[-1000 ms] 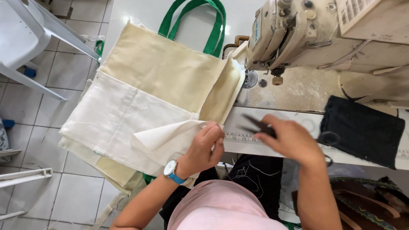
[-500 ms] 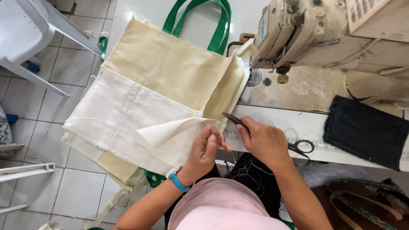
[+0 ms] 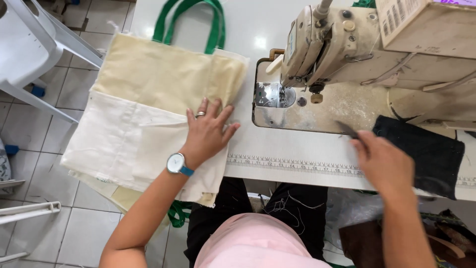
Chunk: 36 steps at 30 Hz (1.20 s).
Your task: A person prepares a fabric tote bag by aligning the seams and trimming excess material with scissors at a sewing station.
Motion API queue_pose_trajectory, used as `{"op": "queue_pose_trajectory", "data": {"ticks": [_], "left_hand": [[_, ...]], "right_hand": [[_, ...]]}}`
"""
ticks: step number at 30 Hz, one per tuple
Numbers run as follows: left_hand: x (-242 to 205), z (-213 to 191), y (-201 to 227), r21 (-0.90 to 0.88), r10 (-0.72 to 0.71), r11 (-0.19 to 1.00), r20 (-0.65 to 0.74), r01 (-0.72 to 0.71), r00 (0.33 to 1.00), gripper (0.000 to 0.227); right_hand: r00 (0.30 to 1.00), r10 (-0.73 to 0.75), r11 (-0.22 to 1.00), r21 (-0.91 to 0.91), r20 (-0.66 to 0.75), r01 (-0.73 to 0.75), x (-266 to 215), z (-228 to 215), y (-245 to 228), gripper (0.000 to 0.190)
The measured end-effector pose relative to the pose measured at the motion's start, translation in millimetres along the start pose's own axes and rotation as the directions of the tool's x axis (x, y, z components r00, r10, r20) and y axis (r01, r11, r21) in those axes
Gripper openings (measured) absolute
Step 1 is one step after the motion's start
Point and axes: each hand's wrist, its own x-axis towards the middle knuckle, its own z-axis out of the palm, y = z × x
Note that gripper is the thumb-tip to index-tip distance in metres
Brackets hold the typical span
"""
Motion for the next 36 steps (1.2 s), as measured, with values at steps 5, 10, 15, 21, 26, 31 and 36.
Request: {"op": "queue_pose_trajectory", "data": {"ticks": [5,10,15,21,26,31,36], "left_hand": [[26,8,27,0.282,0.171,0.949,-0.1,-0.137,0.98,0.048],[88,44,66,0.405,0.458,0.859,-0.334,-0.314,0.823,0.014],[117,54,69,-0.199,0.152,0.967,-0.05,-0.159,0.987,0.035],[106,77,56,-0.092,0.38,0.901,-0.304,-0.424,0.874,0.01],[90,52,59,0.128,0.73,0.682,-0.175,-0.72,0.66,0.015],[111,55,43,-0.146,0.755,0.642,-0.049,-0.752,0.654,0.017],[163,62,15,0.586,0.358,0.771,-0.078,-0.248,0.93,0.03]], "right_hand": [[0.537,-0.482,0.872,-0.32,-0.693,0.371,87,86,117,0.027],[0.418,-0.444,0.82,-0.171,-0.792,0.546,100,100,117,0.031],[0.444,-0.379,0.846,-0.11,-0.811,0.522,95,99,113,0.032],[0.494,-0.312,0.881,-0.053,-0.812,0.47,97,103,113,0.032],[0.509,-0.289,0.901,-0.051,-0.811,0.431,98,107,115,0.031],[0.508,-0.282,0.905,-0.049,-0.814,0.423,98,109,115,0.031],[0.479,-0.293,0.888,-0.049,-0.827,0.458,98,105,116,0.031]]}}
